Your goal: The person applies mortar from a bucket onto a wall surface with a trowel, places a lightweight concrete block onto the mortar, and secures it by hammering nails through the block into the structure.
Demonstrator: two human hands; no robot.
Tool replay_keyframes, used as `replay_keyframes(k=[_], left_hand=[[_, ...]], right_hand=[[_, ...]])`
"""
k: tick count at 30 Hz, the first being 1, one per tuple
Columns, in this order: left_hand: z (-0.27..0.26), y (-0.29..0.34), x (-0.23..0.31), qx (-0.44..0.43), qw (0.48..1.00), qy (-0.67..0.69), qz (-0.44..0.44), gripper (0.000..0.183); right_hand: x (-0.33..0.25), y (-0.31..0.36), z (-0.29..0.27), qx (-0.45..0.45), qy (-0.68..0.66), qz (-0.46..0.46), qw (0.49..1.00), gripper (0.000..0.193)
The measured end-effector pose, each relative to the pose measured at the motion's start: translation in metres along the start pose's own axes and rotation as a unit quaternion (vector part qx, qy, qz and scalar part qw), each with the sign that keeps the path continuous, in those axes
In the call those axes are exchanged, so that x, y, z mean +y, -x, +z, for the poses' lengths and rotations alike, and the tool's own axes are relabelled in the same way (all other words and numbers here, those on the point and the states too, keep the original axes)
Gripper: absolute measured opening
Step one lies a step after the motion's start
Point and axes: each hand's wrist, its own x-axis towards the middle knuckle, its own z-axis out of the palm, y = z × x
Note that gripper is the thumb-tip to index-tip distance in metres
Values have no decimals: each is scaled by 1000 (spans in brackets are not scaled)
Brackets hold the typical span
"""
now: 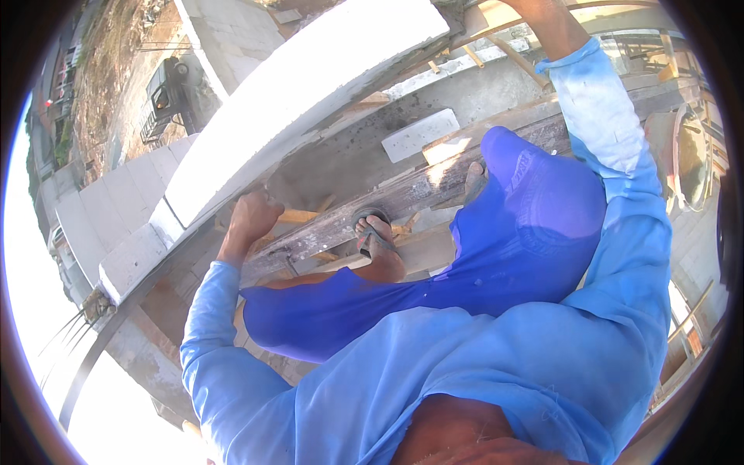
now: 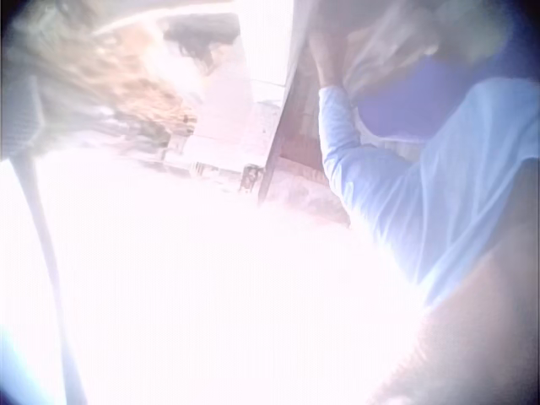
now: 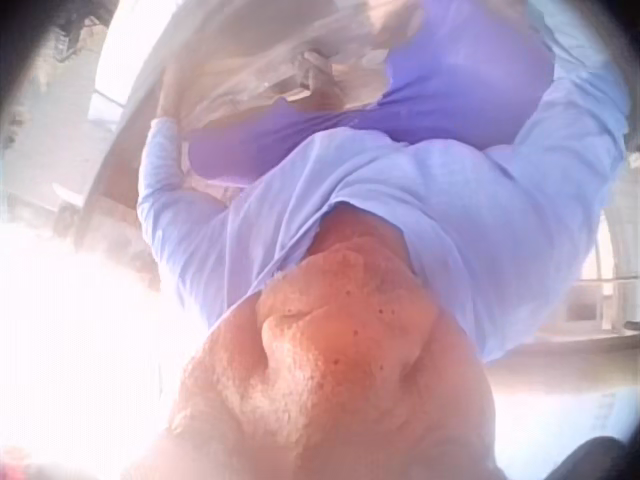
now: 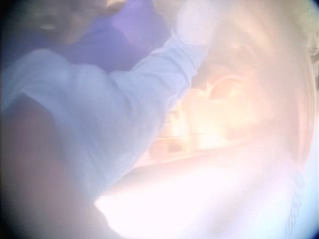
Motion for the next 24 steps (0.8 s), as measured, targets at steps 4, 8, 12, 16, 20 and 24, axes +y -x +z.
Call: replay_keyframes(k=[4, 8, 12, 16, 20, 24], left_hand=[[-34, 15, 36, -61, 992, -110, 26, 33], [-68, 0, 89, -79, 969, -71, 225, 30], [-121, 17, 172, -88, 971, 76, 211, 34], [-150, 32, 194, 23, 941, 134, 309, 45], [-146, 30, 217, 64, 951, 47, 299, 41], [-102, 31, 237, 36, 969, -54, 238, 37]], right_hand=[[14, 29, -43, 146, -53, 127, 980, 32], [21, 77, -87, 254, 93, 96, 958, 30], [-15, 115, -153, 244, 96, 229, 938, 26], [-45, 173, -189, 325, 54, 294, 897, 22], [-76, 231, -193, 420, 5, 418, 805, 20], [-93, 275, -192, 481, -49, 499, 719, 20]])
